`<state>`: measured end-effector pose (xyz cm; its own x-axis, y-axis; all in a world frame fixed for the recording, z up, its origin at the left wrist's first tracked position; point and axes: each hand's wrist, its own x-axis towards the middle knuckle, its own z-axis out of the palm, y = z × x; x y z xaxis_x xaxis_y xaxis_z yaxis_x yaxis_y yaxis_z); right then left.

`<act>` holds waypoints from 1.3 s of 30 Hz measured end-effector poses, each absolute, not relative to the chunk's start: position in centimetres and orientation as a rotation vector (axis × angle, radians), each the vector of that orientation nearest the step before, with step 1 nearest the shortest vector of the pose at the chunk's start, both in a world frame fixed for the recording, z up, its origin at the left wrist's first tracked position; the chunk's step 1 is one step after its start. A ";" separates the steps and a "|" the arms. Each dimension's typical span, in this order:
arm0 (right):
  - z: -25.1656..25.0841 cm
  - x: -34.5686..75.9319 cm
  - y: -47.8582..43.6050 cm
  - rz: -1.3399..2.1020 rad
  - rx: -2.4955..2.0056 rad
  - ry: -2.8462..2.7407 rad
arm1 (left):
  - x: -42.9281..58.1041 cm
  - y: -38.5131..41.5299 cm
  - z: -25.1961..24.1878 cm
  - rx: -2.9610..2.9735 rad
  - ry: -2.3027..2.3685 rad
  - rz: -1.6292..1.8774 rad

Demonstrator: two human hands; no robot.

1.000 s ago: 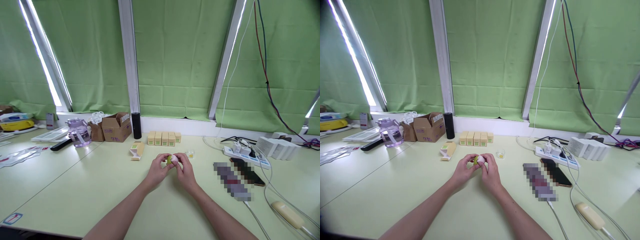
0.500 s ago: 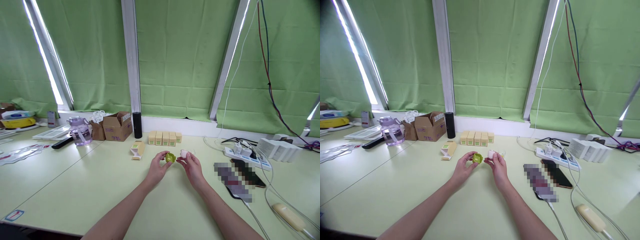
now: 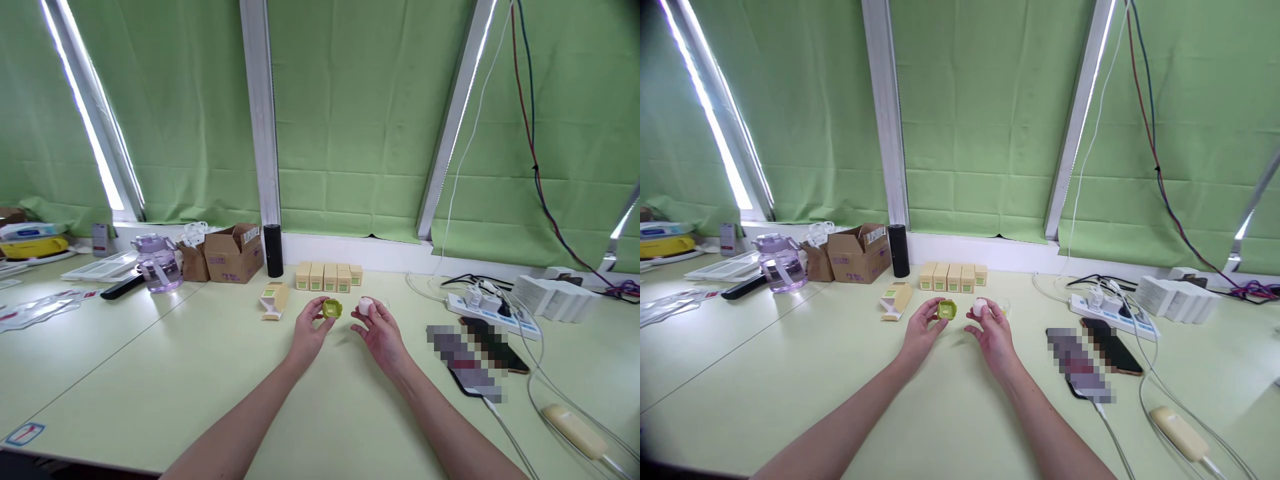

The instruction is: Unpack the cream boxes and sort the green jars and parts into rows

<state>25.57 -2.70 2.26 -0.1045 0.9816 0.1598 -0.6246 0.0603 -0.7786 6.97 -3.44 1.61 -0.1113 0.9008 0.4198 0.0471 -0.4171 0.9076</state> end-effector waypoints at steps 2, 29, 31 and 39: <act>2.5 25.6 -2.7 1.438 -0.562 -0.888 | 7.0 -3.5 1.6 1.476 1.091 1.617; 0.5 27.8 5.6 -0.155 -1.265 -2.072 | 6.8 -3.2 1.2 1.451 1.185 1.661; 0.1 27.2 5.9 -0.197 -1.286 -2.097 | 6.8 -3.2 1.2 1.438 1.188 1.660; -0.8 26.6 6.0 -0.196 -1.338 -2.102 | 6.8 -3.2 1.2 1.450 1.201 1.643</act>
